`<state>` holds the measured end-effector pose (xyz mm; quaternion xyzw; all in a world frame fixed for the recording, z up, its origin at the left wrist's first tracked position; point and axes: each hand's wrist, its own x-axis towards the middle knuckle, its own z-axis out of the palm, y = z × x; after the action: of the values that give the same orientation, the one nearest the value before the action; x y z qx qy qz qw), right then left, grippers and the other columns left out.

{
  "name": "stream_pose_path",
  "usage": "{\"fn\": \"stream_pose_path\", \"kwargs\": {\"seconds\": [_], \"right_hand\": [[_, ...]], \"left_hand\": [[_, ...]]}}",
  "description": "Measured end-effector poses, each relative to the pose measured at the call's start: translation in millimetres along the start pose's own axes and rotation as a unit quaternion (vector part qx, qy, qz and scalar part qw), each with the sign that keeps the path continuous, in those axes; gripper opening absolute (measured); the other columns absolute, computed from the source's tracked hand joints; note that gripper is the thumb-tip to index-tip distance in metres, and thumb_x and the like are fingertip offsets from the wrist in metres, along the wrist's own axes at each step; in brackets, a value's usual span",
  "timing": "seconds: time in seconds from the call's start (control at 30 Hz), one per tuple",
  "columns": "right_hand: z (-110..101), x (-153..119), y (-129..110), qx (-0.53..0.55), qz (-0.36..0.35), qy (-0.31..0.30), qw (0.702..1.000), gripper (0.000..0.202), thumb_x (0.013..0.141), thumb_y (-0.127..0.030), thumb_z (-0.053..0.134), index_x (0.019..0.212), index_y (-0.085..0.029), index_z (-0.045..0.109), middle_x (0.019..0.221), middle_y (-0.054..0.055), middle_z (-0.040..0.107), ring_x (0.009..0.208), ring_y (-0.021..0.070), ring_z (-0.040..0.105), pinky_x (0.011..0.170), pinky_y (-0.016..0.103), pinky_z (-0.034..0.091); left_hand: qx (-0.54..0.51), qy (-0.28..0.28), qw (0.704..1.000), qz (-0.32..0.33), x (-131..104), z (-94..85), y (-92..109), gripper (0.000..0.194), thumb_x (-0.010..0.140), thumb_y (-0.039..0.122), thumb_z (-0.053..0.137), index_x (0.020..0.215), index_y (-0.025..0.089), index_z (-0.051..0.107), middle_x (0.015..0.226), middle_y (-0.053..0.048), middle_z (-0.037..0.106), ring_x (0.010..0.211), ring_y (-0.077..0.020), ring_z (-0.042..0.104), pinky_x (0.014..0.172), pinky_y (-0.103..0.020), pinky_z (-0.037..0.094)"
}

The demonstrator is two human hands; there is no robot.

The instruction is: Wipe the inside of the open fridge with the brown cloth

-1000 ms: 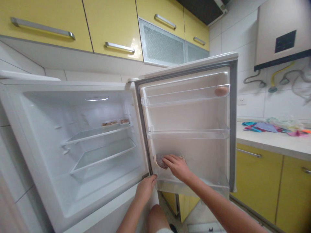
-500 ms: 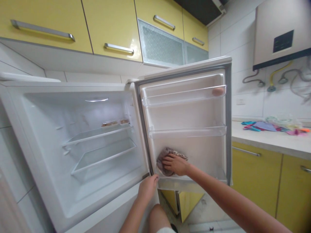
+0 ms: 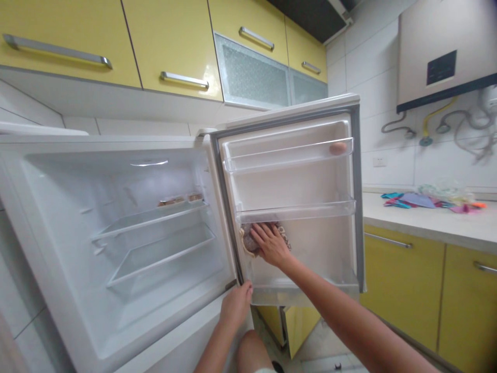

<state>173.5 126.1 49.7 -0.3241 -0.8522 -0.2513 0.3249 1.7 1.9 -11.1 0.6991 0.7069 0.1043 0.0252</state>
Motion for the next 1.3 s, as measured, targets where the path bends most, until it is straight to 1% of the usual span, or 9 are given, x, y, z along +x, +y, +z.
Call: {"fn": "stream_pose_path", "kwargs": {"seconds": [0.2,0.33,0.5,0.6,0.7,0.83,1.0,1.2,1.3], "right_hand": [[12.9,-25.0,15.4,-0.015,-0.07,-0.028,0.997,0.066,0.089,-0.03,0.058,0.152,-0.02,0.039,0.165,0.01,0.03,0.15,0.0304,0.027,0.12,0.053,0.021],[-2.8,-58.4,46.5,-0.049,0.091,0.044,0.994,0.068,0.088,-0.03,0.057,0.153,-0.019,0.038,0.163,0.012,0.034,0.15,0.0327,0.026,0.121,0.056,0.017],[-19.3,-103.8,74.3,-0.084,0.326,0.139,0.931,0.074,0.089,-0.033,0.051,0.155,-0.009,0.027,0.163,0.021,0.029,0.15,0.0392,0.022,0.115,0.063,0.027],[-18.4,-107.1,77.1,-0.064,0.395,0.172,0.9,0.081,0.09,-0.035,0.046,0.159,-0.008,0.012,0.164,0.024,0.025,0.15,0.041,0.022,0.107,0.061,0.038],[-12.2,-88.0,70.3,-0.067,0.423,0.173,0.887,0.081,0.09,-0.034,0.045,0.159,-0.005,0.013,0.164,0.026,0.022,0.151,0.0428,0.018,0.109,0.064,0.034],[-0.4,-59.3,54.5,-0.07,0.334,0.136,0.93,0.076,0.087,-0.032,0.052,0.155,-0.006,0.029,0.162,0.026,0.027,0.151,0.0445,0.015,0.114,0.069,0.023],[10.9,-36.7,36.1,-0.033,0.109,0.04,0.993,0.071,0.087,-0.024,0.054,0.155,-0.02,0.035,0.165,0.012,0.029,0.152,0.0355,0.019,0.12,0.062,0.014],[18.8,-2.6,15.1,-0.008,-0.014,0.0,1.0,0.062,0.095,-0.027,0.05,0.154,-0.021,0.035,0.166,0.01,0.028,0.153,0.0313,0.019,0.122,0.058,0.016],[22.8,-1.6,12.9,-0.014,-0.051,-0.012,0.999,0.055,0.097,-0.026,0.048,0.151,-0.02,0.041,0.166,0.01,0.029,0.153,0.031,0.019,0.121,0.058,0.019]], "left_hand": [[0.007,-0.003,1.0,0.005,0.8,0.2,-0.2,0.035,0.101,0.032,0.03,0.117,0.028,0.062,0.109,-0.007,0.077,0.102,-0.0239,0.072,0.074,-0.029,0.046],[0.013,0.004,1.0,0.01,1.3,4.2,-2.2,0.035,0.102,0.033,0.029,0.117,0.029,0.06,0.106,-0.006,0.078,0.102,-0.0228,0.073,0.073,-0.029,0.045],[0.018,0.019,1.0,0.015,4.1,10.2,-3.8,0.035,0.102,0.032,0.029,0.118,0.027,0.06,0.104,-0.006,0.078,0.099,-0.0224,0.073,0.073,-0.029,0.045],[0.018,0.02,0.999,0.019,5.7,11.8,-4.8,0.036,0.101,0.031,0.03,0.121,0.028,0.059,0.106,-0.006,0.078,0.1,-0.0237,0.073,0.072,-0.03,0.046],[0.018,0.016,1.0,0.019,5.6,11.5,-4.5,0.038,0.101,0.031,0.029,0.125,0.028,0.058,0.109,-0.007,0.077,0.102,-0.0241,0.073,0.073,-0.031,0.047],[0.017,0.007,1.0,0.015,3.4,9.2,-0.7,0.038,0.101,0.031,0.029,0.127,0.029,0.056,0.11,-0.007,0.077,0.104,-0.0228,0.072,0.076,-0.029,0.047],[0.017,-0.005,1.0,0.001,3.7,8.9,4.9,0.038,0.101,0.031,0.031,0.13,0.03,0.054,0.112,-0.007,0.077,0.104,-0.0233,0.072,0.076,-0.03,0.048],[0.003,0.0,1.0,0.005,4.7,12.6,4.9,0.04,0.1,0.032,0.031,0.134,0.028,0.053,0.115,-0.007,0.076,0.107,-0.0224,0.071,0.079,-0.03,0.048],[0.004,-0.002,1.0,0.003,3.3,11.8,4.2,0.039,0.1,0.033,0.032,0.133,0.029,0.053,0.113,-0.007,0.076,0.106,-0.0225,0.071,0.079,-0.029,0.048]]}}
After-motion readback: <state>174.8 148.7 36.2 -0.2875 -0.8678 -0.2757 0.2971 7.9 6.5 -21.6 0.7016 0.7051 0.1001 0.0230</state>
